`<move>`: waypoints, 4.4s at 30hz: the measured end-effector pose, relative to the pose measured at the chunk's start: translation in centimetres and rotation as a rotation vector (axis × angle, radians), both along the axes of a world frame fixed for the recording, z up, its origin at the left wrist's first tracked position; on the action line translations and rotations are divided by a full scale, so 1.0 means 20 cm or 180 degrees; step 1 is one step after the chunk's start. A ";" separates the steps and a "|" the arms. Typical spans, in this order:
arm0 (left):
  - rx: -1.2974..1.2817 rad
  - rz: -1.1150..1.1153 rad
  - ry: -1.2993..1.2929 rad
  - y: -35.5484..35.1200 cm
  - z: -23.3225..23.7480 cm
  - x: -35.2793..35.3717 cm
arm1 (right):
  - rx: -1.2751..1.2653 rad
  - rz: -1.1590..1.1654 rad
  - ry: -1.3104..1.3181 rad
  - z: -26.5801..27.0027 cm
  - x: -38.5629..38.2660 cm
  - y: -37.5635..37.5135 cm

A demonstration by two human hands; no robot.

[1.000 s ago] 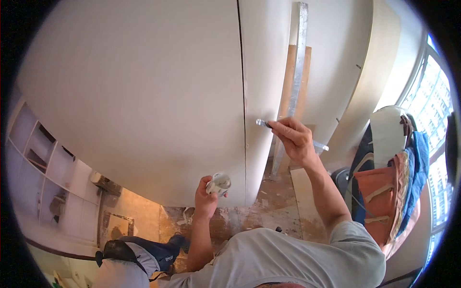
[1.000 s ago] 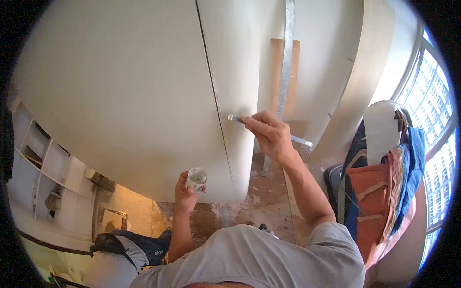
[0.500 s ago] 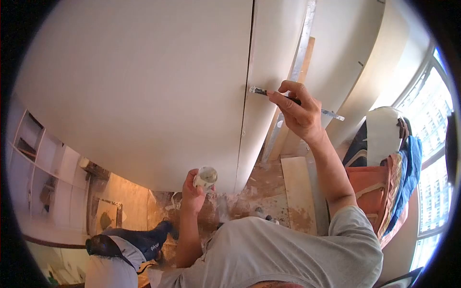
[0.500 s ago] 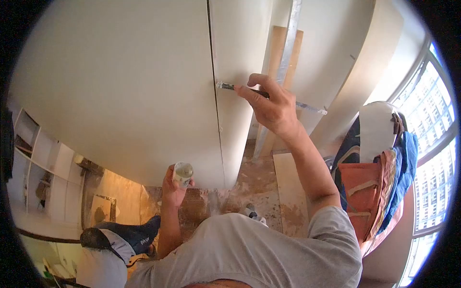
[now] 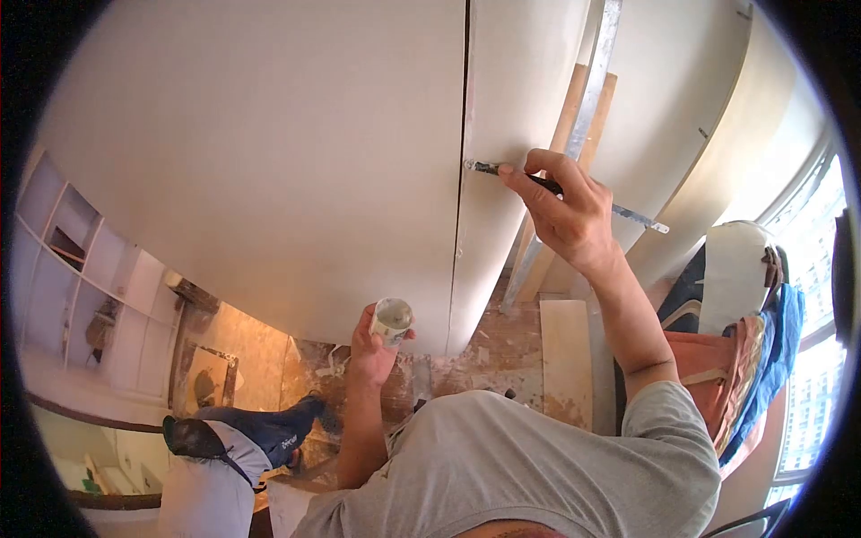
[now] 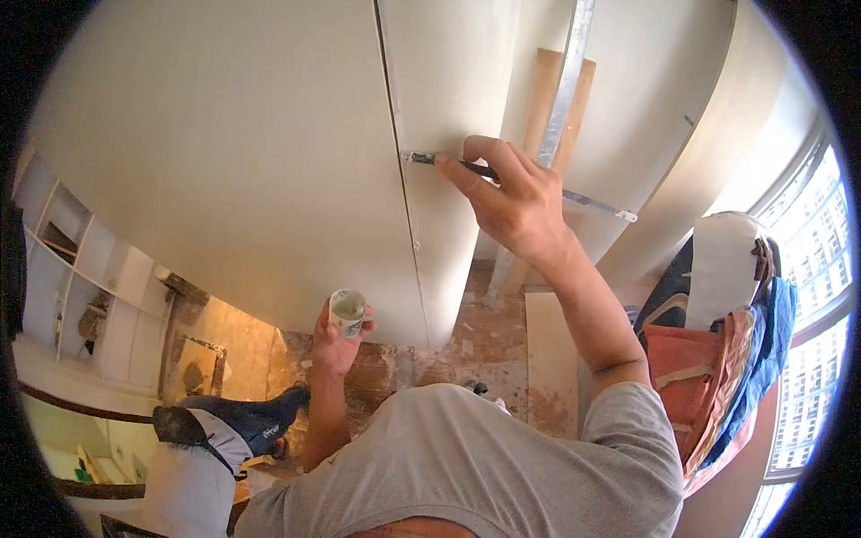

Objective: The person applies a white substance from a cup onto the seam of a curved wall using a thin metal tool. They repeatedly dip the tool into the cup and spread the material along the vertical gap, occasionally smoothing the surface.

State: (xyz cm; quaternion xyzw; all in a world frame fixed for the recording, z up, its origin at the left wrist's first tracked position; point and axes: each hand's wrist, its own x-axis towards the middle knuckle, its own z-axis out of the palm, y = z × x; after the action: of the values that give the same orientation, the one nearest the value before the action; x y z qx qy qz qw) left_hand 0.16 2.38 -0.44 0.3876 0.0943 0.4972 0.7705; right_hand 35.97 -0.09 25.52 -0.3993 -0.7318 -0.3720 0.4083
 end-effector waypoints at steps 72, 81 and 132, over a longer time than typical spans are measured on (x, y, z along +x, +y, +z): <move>-0.0057 -0.0212 -0.0110 -0.01 -0.01 0.06 | -0.0461 0.0247 0.0269 -0.09 -0.02 -0.01; -0.0106 -0.0244 -0.0028 -0.01 -0.01 0.05 | -0.0165 0.0258 0.0347 -0.07 -0.01 0.05; -0.0347 -0.0356 -0.0046 -0.01 -0.14 0.04 | -0.0373 0.0124 0.0196 -0.19 -0.01 -0.03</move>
State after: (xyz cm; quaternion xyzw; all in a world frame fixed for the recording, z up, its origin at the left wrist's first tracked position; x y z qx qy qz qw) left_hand 1.02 2.22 -3.24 0.3461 0.0939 0.4503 0.8177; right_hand 35.82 -0.68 21.81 -0.4195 -0.7470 -0.3079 0.4137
